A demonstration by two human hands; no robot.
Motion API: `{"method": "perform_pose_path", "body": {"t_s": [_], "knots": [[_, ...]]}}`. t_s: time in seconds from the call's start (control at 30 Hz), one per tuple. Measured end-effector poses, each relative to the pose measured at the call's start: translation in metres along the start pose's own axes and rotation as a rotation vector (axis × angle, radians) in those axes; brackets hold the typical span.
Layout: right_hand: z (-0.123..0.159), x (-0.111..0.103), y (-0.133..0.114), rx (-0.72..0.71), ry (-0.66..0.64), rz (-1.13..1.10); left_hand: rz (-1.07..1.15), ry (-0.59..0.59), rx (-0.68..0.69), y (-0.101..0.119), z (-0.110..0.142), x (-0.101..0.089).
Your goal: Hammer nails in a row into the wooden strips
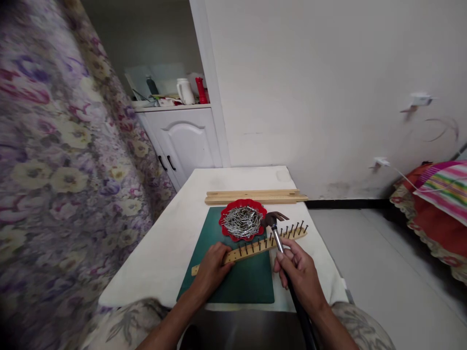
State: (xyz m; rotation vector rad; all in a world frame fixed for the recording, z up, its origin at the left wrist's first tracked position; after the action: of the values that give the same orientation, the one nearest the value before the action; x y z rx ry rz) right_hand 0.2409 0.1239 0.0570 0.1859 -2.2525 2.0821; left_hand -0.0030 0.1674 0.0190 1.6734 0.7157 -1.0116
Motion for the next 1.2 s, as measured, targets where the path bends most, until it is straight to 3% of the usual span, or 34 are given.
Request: {"method": "perform_pose_path", "body": {"t_s": [0.37,0.57,0.8,1.2], "knots": [[0.012,0.035,0.006,0.124,-0.196,0.020,-0.049,-0.014,0.015,0.004,-0.004,-0.002],[0.006,0.021,0.003,0.062,-0.098,-0.009,-0.013,-0.017,-0.023,0.000,0.002,-0.013],[-0.002,0.002,-0.003,0.003,0.044,-0.026,0.130,0.070,-0.022,-0.010,-0.008,-0.029],[-0.001,0.002,-0.001,-0.001,0.012,-0.015,0.037,-0.106,0.011,-0.002,-0.003,-0.022]]}}
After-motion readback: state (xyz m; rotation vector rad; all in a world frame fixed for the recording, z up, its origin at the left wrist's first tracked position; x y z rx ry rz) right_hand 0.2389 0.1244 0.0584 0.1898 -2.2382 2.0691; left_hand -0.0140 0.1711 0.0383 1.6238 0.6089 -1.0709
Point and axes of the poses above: each hand's wrist, its own z-axis away from the middle knuckle, its own x-axis out of the palm, y = z × x, the point moved 1 cm from there along -z, towards the middle knuckle, and after that the axes turned 1 degree about -y, right-handed, at the moved point
